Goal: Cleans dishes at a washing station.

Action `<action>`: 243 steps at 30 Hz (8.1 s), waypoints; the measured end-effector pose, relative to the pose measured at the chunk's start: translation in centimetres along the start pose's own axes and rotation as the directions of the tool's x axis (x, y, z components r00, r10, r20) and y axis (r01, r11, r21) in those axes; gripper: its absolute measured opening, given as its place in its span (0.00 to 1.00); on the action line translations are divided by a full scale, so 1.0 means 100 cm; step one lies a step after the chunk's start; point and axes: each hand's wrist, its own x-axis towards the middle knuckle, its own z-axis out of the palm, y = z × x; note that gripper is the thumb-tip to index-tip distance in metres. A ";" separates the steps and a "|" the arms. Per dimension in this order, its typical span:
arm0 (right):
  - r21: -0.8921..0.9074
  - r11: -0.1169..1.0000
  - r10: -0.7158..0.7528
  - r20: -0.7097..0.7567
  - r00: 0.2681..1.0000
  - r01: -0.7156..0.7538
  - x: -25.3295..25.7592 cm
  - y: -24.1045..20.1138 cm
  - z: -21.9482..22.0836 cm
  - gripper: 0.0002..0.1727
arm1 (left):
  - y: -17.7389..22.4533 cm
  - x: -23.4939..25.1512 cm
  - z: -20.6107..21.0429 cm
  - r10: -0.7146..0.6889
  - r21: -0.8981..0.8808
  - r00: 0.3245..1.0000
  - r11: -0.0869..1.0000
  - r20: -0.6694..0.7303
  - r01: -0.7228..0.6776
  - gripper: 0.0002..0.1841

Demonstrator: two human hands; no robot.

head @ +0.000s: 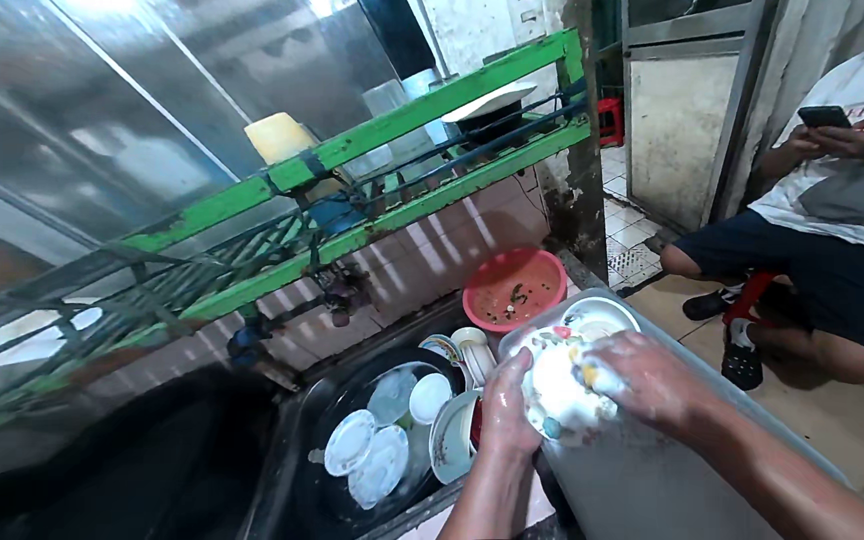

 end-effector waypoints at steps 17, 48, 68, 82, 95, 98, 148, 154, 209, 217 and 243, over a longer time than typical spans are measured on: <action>0.124 0.984 0.133 -0.038 0.990 -0.127 -0.088 0.028 -0.013 0.20 | 0.047 0.029 -0.194 0.205 0.091 0.572 0.971 -0.794 -0.221 0.13; 0.551 0.828 0.400 -0.446 0.801 -0.107 -0.086 0.000 -0.010 0.28 | -0.057 -0.046 0.050 -0.406 0.699 0.880 0.704 0.247 0.129 0.21; 0.526 0.829 0.427 -0.371 0.825 -0.193 -0.014 -0.042 0.036 0.30 | -0.036 -0.050 0.024 0.026 0.148 0.991 0.988 0.135 -0.047 0.22; 0.606 0.752 0.502 -0.274 0.820 -0.258 0.005 -0.028 0.024 0.30 | -0.036 -0.050 0.021 0.077 0.249 0.983 0.961 0.166 -0.117 0.29; 0.687 0.473 0.679 0.116 0.725 -0.552 0.000 0.000 -0.024 0.25 | -0.008 -0.014 0.030 -0.291 -0.230 0.945 0.940 -0.151 0.253 0.12; 0.342 0.745 0.591 0.062 0.805 -0.573 0.001 -0.007 0.006 0.29 | -0.032 -0.015 0.031 -0.199 -0.121 0.970 0.976 -0.143 0.182 0.10; -0.075 0.976 0.191 -0.137 0.972 -0.203 0.003 0.010 0.004 0.28 | -0.023 -0.009 0.007 -0.085 0.160 0.993 0.985 0.078 0.071 0.23; -0.025 0.994 -0.109 -0.200 0.974 0.106 -0.015 -0.047 0.055 0.20 | -0.014 -0.001 -0.011 0.091 0.228 0.983 0.972 -0.162 -0.052 0.21; 0.487 0.831 0.399 -0.183 0.899 -0.270 -0.004 -0.018 0.014 0.33 | -0.059 -0.020 0.005 0.194 0.634 0.855 0.596 0.481 -0.492 0.10; 0.766 0.592 0.600 -0.212 0.771 -0.250 0.000 -0.020 0.021 0.32 | -0.042 -0.017 0.019 0.043 0.267 0.988 0.960 0.148 -0.081 0.19; 0.582 0.783 0.421 -0.237 0.875 -0.219 0.006 -0.023 0.014 0.34 | -0.030 -0.015 0.016 0.248 0.585 0.938 0.734 0.243 -0.346 0.15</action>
